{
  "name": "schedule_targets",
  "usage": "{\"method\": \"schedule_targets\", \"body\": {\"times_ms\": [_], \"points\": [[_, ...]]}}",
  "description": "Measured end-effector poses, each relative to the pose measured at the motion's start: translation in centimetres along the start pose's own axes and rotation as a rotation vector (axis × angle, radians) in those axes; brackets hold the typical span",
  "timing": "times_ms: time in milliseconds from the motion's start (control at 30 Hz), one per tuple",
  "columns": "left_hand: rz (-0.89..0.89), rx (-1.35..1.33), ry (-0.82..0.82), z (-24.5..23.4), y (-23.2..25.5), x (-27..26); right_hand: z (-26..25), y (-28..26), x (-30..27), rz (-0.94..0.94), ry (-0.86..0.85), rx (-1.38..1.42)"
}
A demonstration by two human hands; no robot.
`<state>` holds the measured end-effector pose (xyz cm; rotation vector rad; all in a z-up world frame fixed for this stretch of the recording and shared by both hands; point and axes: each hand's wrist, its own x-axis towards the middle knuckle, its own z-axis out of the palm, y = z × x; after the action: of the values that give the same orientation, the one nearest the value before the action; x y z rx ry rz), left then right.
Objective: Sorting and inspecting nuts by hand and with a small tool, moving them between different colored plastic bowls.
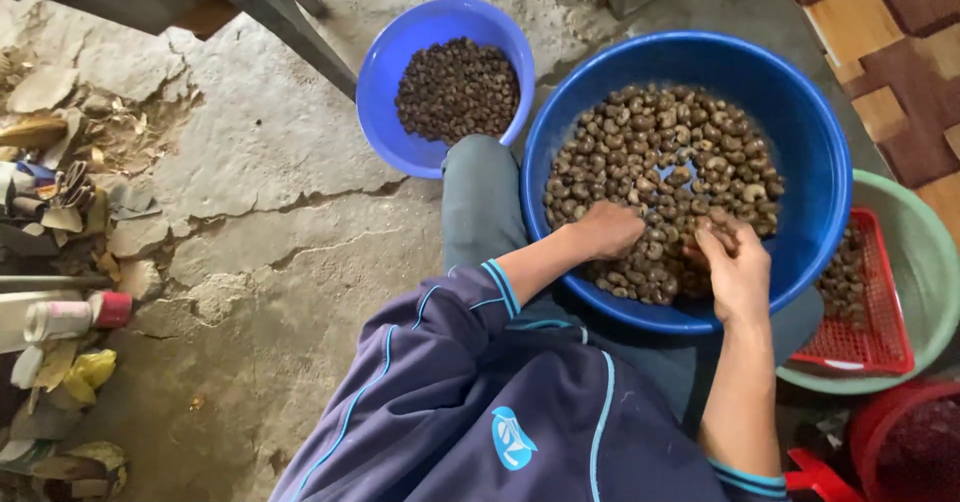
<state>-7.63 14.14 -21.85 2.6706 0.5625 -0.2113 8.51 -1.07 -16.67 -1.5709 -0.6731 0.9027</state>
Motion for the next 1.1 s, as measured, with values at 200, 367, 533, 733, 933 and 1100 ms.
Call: {"method": "schedule_targets", "body": {"times_ms": [200, 367, 533, 733, 933, 1100], "points": [[0.009, -0.598, 0.144, -8.5, 1.6, -1.5, 0.1, 1.6, 1.0, 0.045, 0.015, 0.141], [-0.084, -1.133, 0.228, -10.8, 2.3, -2.0, 1.7, 0.4, 1.5, 0.134, 0.025, 0.240], [-0.066, -1.294, 0.287, -13.1, 2.4, -2.6, 2.5, -0.3, 2.3, 0.131, 0.055, 0.316], [-0.017, -1.314, 0.236, -12.3, 0.5, -0.5, 2.2, 1.2, 3.4, 0.081, 0.096, 0.374], [-0.063, -1.370, 0.254, -10.5, 1.0, 0.1, 3.3, -0.7, 2.8, 0.034, 0.131, 0.296], [-0.081, -1.322, 0.336, -11.8, 1.7, -0.5, 4.2, -5.0, 2.0, 0.162, 0.148, 0.320]]}}
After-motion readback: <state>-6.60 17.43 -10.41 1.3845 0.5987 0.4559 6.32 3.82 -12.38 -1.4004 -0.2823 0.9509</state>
